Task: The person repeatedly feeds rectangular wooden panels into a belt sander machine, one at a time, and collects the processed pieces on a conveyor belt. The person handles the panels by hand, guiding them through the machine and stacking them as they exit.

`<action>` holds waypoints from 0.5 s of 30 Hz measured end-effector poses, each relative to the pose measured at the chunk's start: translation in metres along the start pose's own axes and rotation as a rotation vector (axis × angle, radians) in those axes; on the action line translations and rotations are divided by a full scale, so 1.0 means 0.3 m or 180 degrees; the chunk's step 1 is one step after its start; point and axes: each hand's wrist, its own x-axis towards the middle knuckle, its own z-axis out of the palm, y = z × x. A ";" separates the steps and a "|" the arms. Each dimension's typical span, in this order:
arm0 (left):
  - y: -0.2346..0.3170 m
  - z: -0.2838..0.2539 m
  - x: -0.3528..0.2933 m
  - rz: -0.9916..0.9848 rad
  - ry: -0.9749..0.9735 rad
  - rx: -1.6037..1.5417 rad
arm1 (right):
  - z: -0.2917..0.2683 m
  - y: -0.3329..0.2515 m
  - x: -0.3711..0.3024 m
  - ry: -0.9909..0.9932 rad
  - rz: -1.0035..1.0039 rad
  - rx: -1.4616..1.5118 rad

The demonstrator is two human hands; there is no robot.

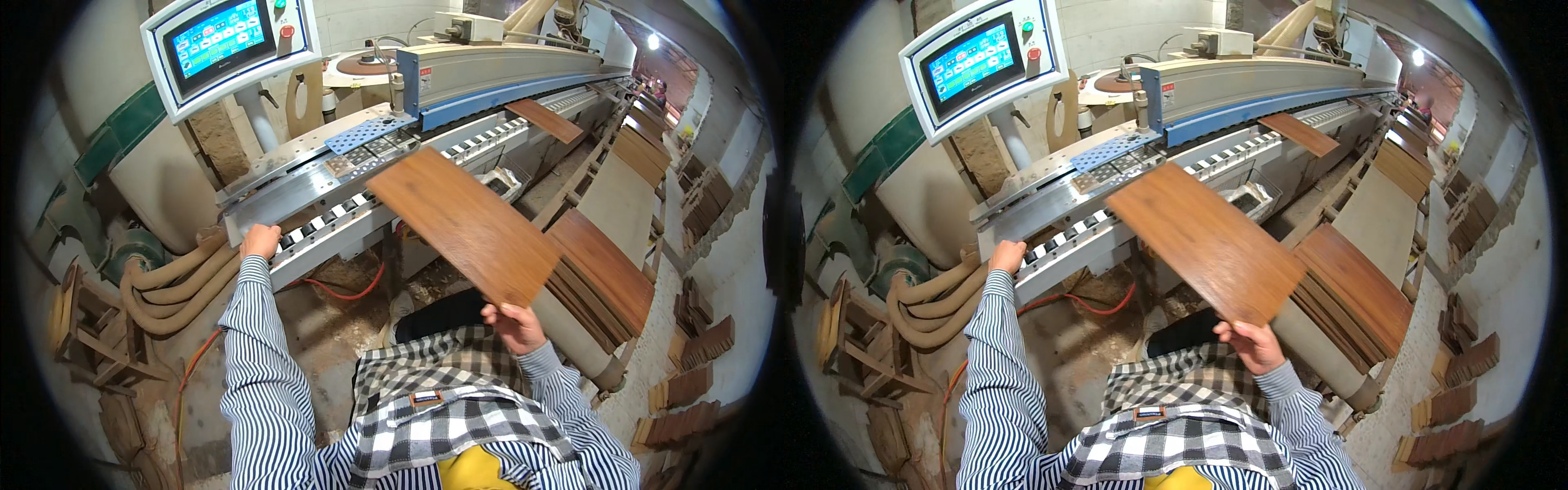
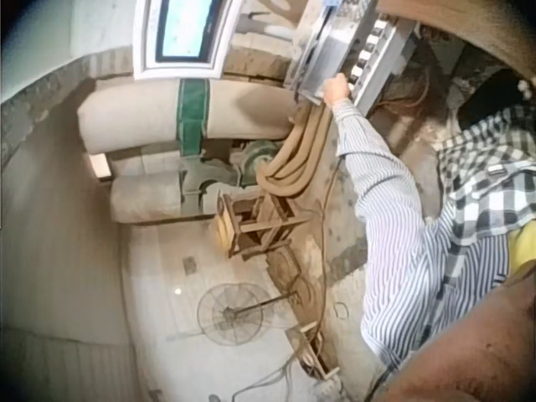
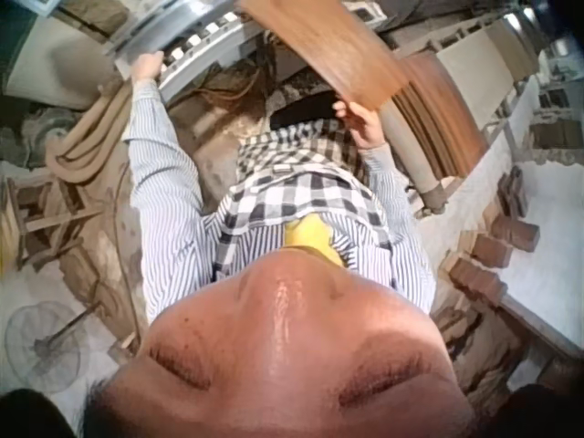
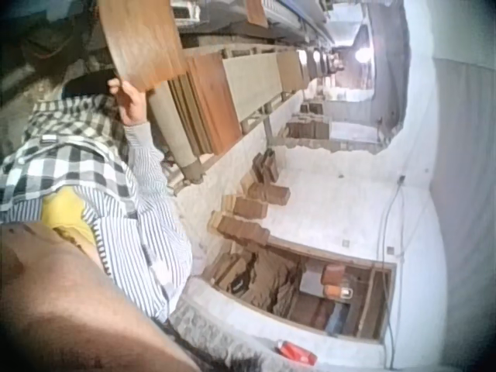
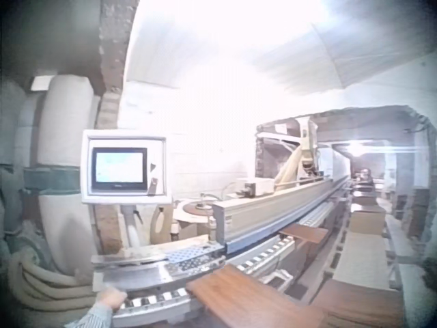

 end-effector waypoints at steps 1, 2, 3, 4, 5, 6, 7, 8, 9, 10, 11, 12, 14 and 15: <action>-0.008 0.005 0.008 0.0035 0.0003 -0.0031 | 0.025 0.034 0.050 -0.0138 0.0083 0.0042; -0.004 0.004 0.005 0.0061 -0.0036 -0.0006 | 0.084 0.050 0.085 -0.0217 0.0233 0.0089; -0.007 0.010 0.014 0.0091 -0.0068 -0.0001 | 0.134 0.071 0.120 -0.0282 0.0374 0.0070; -0.019 0.010 0.018 0.0095 -0.0070 0.0015 | 0.181 0.097 0.159 -0.0385 0.0524 0.0062; -0.014 0.017 0.020 0.0123 -0.0067 0.0019 | 0.225 0.121 0.191 -0.0514 0.0627 0.0042; -0.008 0.024 0.023 0.0065 -0.0033 -0.0035 | 0.267 0.142 0.222 -0.0644 0.0730 0.0023; -0.007 0.016 0.013 0.0074 -0.0053 -0.0064 | 0.313 0.149 0.247 -0.0767 0.0844 -0.0225; -0.002 0.007 0.004 0.0098 -0.0074 -0.0090 | 0.334 0.171 0.280 -0.1042 0.0984 -0.0315; 0.001 0.002 -0.001 0.0120 -0.0087 -0.0048 | 0.362 0.182 0.304 -0.1290 0.1179 -0.0165; 0.011 -0.006 -0.009 0.0079 -0.0095 -0.0064 | 0.387 0.195 0.321 -0.1533 0.1361 -0.0012; 0.025 -0.015 -0.024 0.0063 -0.0100 -0.0059 | 0.393 0.227 0.341 -0.1660 0.1440 0.0016; 0.033 -0.023 -0.032 0.0050 -0.0106 -0.0054 | 0.409 0.241 0.346 -0.1661 0.1442 -0.0112; 0.027 -0.019 -0.025 0.0027 -0.0105 0.0015 | 0.437 0.265 0.356 -0.1627 0.1433 -0.0262; 0.029 -0.017 -0.026 0.0004 -0.0121 -0.0009 | 0.446 0.277 0.360 -0.1649 0.1304 -0.0468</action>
